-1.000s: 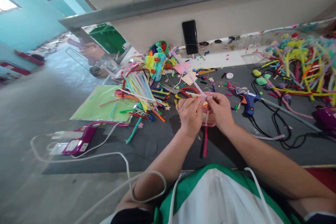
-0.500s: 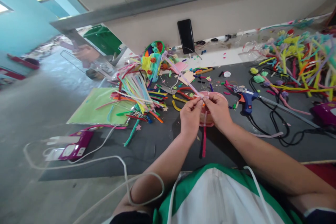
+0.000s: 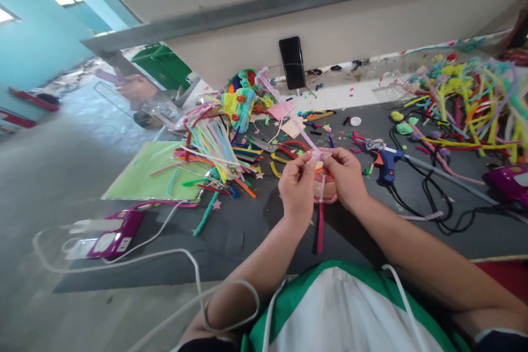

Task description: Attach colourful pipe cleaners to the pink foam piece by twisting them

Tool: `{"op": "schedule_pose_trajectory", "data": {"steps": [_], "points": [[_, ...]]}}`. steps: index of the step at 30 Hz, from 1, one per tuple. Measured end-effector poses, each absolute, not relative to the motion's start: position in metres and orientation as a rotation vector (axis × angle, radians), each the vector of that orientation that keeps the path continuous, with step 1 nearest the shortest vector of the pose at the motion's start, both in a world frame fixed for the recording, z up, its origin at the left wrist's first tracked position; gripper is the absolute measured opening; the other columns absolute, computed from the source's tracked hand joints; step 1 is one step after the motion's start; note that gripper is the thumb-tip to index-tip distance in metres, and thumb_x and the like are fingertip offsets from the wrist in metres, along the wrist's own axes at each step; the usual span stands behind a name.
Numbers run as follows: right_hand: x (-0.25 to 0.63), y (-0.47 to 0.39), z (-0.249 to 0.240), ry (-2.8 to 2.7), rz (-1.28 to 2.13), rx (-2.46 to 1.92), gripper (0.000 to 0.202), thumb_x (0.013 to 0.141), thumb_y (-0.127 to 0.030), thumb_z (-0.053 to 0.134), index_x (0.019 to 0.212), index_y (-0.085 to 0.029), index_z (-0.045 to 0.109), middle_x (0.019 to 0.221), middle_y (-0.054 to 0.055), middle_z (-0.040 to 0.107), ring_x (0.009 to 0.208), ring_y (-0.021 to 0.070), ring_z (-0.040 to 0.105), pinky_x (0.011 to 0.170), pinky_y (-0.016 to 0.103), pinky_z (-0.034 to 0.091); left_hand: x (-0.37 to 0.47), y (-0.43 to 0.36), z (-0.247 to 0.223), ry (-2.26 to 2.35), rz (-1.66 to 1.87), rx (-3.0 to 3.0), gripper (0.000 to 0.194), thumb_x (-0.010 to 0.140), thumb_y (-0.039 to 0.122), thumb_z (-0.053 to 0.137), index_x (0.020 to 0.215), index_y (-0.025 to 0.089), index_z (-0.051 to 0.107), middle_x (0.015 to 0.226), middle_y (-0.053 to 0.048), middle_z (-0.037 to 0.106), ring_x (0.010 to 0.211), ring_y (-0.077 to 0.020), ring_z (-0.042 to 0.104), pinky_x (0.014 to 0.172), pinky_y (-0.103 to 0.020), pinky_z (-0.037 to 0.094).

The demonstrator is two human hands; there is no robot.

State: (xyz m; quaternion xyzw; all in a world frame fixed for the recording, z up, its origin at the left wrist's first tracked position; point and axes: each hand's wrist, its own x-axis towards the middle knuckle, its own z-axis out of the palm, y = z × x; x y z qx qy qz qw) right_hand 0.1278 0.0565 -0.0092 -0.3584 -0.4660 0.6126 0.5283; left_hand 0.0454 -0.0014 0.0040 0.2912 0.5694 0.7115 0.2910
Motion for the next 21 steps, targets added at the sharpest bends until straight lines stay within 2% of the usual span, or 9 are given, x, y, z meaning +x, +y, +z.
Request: {"op": "schedule_pose_trajectory", "data": {"steps": [3,5,10,14,21], "points": [[0.133,0.059,-0.008,-0.993,1.518,-0.779,0.017,0.074,-0.035,0.069,0.077,-0.021,0.061,0.057,-0.005,0.053,0.051,0.0095,0.046,0.051,0.023,0.039,0.041,-0.001,-0.004,1.416,2.019,0.784,0.024,0.075,0.031,0.072,0.092,0.018,0.061,0.087,-0.001,0.063,0.077,-0.0093,0.06,0.075,-0.022,0.048],[0.133,0.059,-0.006,-0.942,1.562,-0.765,0.018,0.074,-0.037,0.069,0.078,-0.021,0.059,0.058,-0.005,0.053,0.05,0.0094,0.046,0.051,0.023,0.04,0.04,0.002,-0.007,1.308,2.0,0.69,0.03,0.073,0.028,0.073,0.097,0.02,0.058,0.089,0.0,0.062,0.078,-0.0088,0.06,0.075,-0.022,0.048],[0.126,0.052,-0.005,-0.918,1.65,-0.722,0.022,0.071,-0.035,0.071,0.084,-0.022,0.058,0.075,-0.002,0.063,0.058,0.0101,0.054,0.057,0.025,0.047,0.045,0.006,-0.003,1.045,1.796,0.612,0.033,0.071,0.03,0.075,0.099,0.02,0.061,0.099,-0.004,0.067,0.083,-0.0122,0.065,0.079,-0.026,0.05],[0.122,0.049,-0.008,-0.976,1.646,-0.725,0.027,0.069,-0.032,0.072,0.09,-0.022,0.058,0.083,-0.001,0.065,0.072,0.0132,0.062,0.068,0.027,0.051,0.043,0.007,-0.004,0.976,1.8,0.575,0.027,0.071,0.027,0.075,0.094,0.018,0.065,0.096,-0.004,0.07,0.081,-0.0113,0.065,0.079,-0.024,0.049],[0.119,0.048,-0.009,-1.004,1.64,-0.78,0.043,0.062,-0.032,0.077,0.093,-0.025,0.047,0.089,-0.001,0.066,0.073,0.0143,0.064,0.073,0.032,0.054,0.039,0.01,-0.011,1.001,1.806,0.445,0.023,0.067,0.025,0.078,0.083,0.015,0.065,0.075,0.0,0.068,0.064,-0.0073,0.06,0.07,-0.021,0.049]]}}
